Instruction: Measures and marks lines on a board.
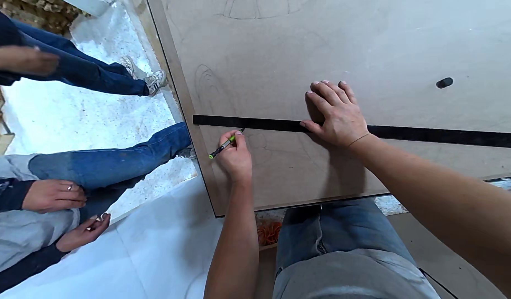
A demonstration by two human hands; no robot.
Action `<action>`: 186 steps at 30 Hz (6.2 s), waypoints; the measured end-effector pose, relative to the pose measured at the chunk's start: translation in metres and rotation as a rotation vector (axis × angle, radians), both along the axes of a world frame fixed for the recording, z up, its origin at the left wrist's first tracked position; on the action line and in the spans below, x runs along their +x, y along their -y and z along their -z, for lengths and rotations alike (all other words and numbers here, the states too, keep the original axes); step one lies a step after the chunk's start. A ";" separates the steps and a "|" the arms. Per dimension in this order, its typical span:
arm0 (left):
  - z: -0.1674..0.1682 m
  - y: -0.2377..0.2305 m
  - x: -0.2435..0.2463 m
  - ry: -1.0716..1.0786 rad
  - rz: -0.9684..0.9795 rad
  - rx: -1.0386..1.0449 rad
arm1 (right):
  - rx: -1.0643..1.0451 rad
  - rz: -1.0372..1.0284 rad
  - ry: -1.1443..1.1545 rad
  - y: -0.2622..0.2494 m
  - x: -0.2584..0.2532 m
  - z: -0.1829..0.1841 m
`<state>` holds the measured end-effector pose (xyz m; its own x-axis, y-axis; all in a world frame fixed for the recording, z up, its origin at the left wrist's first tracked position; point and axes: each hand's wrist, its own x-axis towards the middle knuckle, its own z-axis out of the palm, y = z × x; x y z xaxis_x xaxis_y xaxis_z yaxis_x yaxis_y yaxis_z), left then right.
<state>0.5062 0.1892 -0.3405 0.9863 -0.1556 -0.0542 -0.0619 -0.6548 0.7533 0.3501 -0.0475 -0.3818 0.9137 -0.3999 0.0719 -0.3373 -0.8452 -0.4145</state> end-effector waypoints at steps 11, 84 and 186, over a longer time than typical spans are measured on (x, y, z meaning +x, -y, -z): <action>0.000 0.037 -0.072 -0.039 0.335 0.019 | -0.008 0.000 -0.015 0.000 0.000 0.002; 0.021 -0.027 0.049 0.225 0.358 0.253 | 0.043 -0.021 0.003 0.007 0.005 -0.001; 0.014 0.038 -0.067 0.177 0.594 -0.027 | 0.007 -0.035 0.013 0.009 0.004 0.001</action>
